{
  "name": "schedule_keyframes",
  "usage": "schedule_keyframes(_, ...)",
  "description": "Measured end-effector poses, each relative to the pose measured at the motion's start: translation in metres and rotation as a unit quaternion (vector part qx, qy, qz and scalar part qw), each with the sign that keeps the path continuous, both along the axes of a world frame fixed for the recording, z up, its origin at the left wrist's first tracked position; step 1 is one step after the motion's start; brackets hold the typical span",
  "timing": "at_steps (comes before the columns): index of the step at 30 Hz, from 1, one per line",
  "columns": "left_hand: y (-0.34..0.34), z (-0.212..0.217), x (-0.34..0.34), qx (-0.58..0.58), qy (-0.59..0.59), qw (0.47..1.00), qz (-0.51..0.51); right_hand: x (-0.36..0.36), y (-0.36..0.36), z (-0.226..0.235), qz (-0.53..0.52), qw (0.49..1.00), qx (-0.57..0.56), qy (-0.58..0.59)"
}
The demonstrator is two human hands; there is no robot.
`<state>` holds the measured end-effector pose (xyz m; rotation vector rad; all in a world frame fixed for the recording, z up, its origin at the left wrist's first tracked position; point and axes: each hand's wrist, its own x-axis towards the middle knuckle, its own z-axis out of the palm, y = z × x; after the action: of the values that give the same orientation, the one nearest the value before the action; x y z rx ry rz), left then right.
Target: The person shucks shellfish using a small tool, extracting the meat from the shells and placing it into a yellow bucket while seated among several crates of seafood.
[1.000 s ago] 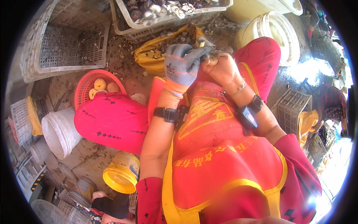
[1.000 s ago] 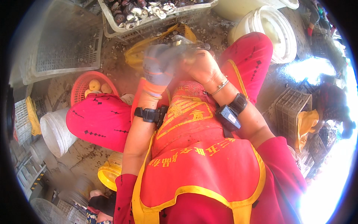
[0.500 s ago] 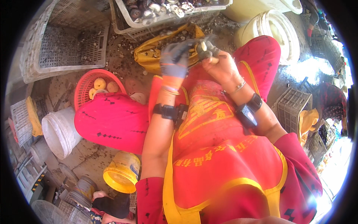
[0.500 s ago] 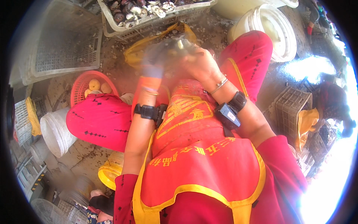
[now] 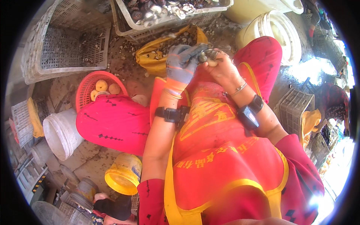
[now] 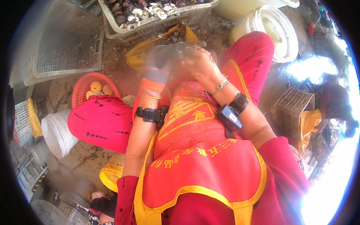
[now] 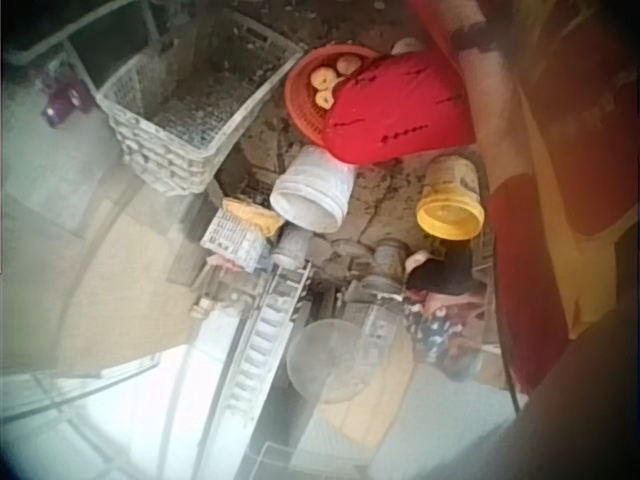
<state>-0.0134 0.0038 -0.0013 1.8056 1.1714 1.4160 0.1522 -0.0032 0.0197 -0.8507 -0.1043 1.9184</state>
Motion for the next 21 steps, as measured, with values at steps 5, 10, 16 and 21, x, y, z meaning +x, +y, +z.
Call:
schedule_keyframes(5,0.004,-0.033,-0.010,-0.173,-0.085,0.981,0.037,-0.014,-0.002,0.006,0.002,0.978,0.082,-0.194)
schedule_keyframes(10,0.006,-0.026,-0.011,-0.087,0.044,0.994,0.052,-0.021,-0.003,0.025,-0.006,0.964,0.090,-0.252)
schedule_keyframes(16,0.001,-0.003,-0.005,-0.021,0.095,0.995,0.027,-0.002,-0.006,-0.010,0.041,0.955,0.106,-0.273)
schedule_keyframes(21,0.001,-0.023,-0.008,-0.205,-0.143,0.968,0.027,-0.004,0.001,0.002,0.011,0.988,0.075,-0.138)
